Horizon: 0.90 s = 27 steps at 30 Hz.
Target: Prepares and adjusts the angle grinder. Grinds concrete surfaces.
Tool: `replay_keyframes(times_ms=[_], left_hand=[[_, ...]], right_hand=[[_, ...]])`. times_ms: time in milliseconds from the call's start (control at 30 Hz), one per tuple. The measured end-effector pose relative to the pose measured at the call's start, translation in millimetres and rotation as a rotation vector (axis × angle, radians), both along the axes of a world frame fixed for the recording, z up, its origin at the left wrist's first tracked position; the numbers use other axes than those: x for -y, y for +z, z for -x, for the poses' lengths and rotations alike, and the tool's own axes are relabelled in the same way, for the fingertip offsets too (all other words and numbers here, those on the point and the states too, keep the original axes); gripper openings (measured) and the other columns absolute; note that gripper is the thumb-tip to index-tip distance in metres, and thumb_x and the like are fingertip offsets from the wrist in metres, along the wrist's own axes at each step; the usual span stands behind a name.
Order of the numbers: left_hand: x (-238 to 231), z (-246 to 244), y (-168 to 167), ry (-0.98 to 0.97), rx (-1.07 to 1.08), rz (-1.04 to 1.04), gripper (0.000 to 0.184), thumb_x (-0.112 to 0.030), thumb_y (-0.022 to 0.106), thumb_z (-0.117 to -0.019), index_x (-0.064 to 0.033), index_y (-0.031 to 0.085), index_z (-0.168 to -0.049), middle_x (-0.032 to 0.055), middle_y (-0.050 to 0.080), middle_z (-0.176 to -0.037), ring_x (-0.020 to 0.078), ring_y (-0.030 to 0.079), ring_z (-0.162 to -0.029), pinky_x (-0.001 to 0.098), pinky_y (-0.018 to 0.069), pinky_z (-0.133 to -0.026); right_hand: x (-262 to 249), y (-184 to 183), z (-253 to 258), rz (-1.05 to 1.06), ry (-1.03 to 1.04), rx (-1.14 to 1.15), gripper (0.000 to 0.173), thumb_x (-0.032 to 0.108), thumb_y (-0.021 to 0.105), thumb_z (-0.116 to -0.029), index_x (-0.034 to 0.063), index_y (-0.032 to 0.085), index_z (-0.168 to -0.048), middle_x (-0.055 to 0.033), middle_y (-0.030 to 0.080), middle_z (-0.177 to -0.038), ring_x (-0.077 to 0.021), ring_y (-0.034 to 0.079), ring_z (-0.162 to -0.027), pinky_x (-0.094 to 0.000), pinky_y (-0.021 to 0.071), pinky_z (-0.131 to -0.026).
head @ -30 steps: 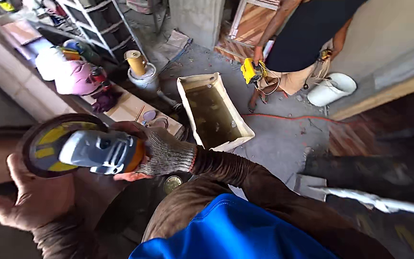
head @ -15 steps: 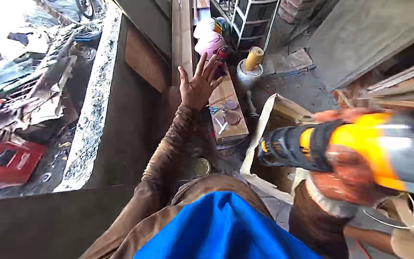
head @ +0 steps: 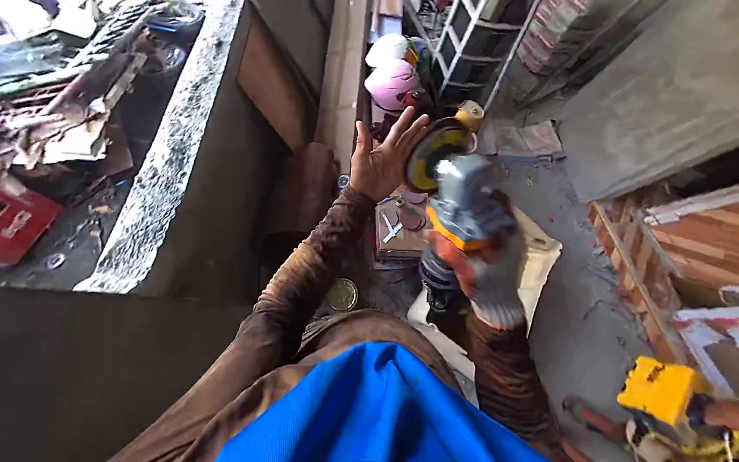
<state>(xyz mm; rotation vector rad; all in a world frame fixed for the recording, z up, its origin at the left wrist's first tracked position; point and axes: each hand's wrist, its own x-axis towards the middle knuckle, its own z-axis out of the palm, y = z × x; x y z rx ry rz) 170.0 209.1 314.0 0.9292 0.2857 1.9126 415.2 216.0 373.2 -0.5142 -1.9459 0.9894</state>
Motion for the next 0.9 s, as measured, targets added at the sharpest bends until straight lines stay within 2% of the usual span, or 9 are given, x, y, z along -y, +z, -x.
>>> replay_keyframes(times_ms=[100,200,267,333,400,600,733,833,900], left_hand=[[14,26,-2,0.154,0.000,0.068,0.102,-0.081,-0.009,-0.0882,-0.0191,0.014,-0.166,0.0071,0.022,-0.171,0.0300,0.025,-0.155,0.0625,0.0278,-0.119],[20,30,18,0.196,-0.054,0.031,0.094,-0.073,-0.009,-0.0941,-0.0173,0.013,-0.166,0.0079,0.019,-0.171,0.0305,0.023,-0.156,0.0614,0.0281,-0.120],[20,16,42,0.152,-0.124,-0.029,0.086,-0.067,0.000,-0.0995,-0.0140,0.013,-0.166,0.0088,0.021,-0.171,0.0294,0.023,-0.156,0.0564,0.0266,-0.122],[20,-9,54,0.098,-0.101,0.007,0.079,-0.064,0.030,-0.1007,-0.0089,0.040,-0.156,0.0115,0.044,-0.159,0.0292,0.043,-0.146,0.0537,0.0394,-0.117],[22,-13,35,-0.006,-0.233,0.011,0.086,-0.069,0.019,-0.1006,-0.0112,0.019,-0.165,0.0115,0.028,-0.168,0.0325,0.030,-0.153,0.0608,0.0360,-0.118],[26,29,19,0.122,-0.126,0.009,0.095,-0.072,-0.008,-0.0950,-0.0122,0.011,-0.166,0.0139,0.024,-0.169,0.0332,0.028,-0.154,0.0567,0.0294,-0.122],[38,41,28,0.138,-0.048,0.007,0.089,-0.072,-0.003,-0.0959,-0.0189,0.013,-0.166,0.0102,0.020,-0.171,0.0332,0.022,-0.156,0.0642,0.0270,-0.119],[42,4,49,0.102,-0.166,-0.043,0.080,-0.058,0.036,-0.1010,-0.0090,0.023,-0.163,0.0165,0.033,-0.165,0.0354,0.037,-0.149,0.0583,0.0390,-0.116],[40,2,40,0.040,-0.273,-0.033,0.086,-0.058,0.042,-0.0982,-0.0098,0.016,-0.165,0.0169,0.029,-0.167,0.0362,0.034,-0.151,0.0599,0.0385,-0.116]], right_hand=[[-1,13,-29,-0.101,0.061,-0.206,0.070,0.031,0.089,-0.0783,-0.0081,0.056,-0.127,-0.0141,0.070,-0.113,-0.0225,0.070,-0.107,-0.0450,0.0604,-0.094],[12,10,-30,-0.048,0.177,-0.195,0.044,0.035,0.082,-0.0871,0.0075,0.068,-0.119,0.0033,0.073,-0.106,-0.0046,0.069,-0.101,-0.0297,0.0595,-0.092],[16,6,-3,-0.049,0.127,-0.020,0.068,0.035,0.090,-0.0767,-0.0011,0.060,-0.126,-0.0052,0.072,-0.106,-0.0095,0.070,-0.098,-0.0338,0.0616,-0.088],[10,-13,28,0.004,0.105,0.236,0.087,0.035,0.094,-0.0671,0.0032,0.053,-0.137,-0.0069,0.071,-0.114,-0.0119,0.070,-0.103,-0.0370,0.0615,-0.091],[3,-31,36,-0.027,0.127,0.318,0.096,0.040,0.093,-0.0660,0.0036,0.050,-0.144,-0.0109,0.068,-0.125,-0.0159,0.066,-0.114,-0.0397,0.0562,-0.101],[15,2,17,-0.143,0.100,0.000,0.097,0.040,0.094,-0.0665,-0.0041,0.049,-0.140,-0.0104,0.071,-0.119,-0.0114,0.070,-0.107,-0.0349,0.0611,-0.095],[21,-2,12,-0.162,0.131,-0.107,0.093,0.038,0.094,-0.0684,-0.0088,0.049,-0.136,-0.0144,0.070,-0.115,-0.0170,0.071,-0.105,-0.0396,0.0622,-0.094],[12,-26,43,-0.051,0.156,0.282,0.091,0.037,0.094,-0.0665,0.0033,0.053,-0.140,-0.0084,0.070,-0.121,-0.0127,0.068,-0.110,-0.0372,0.0587,-0.098],[3,-35,47,-0.069,0.191,0.362,0.098,0.044,0.093,-0.0673,0.0061,0.049,-0.146,-0.0092,0.068,-0.127,-0.0138,0.066,-0.116,-0.0383,0.0560,-0.103]])
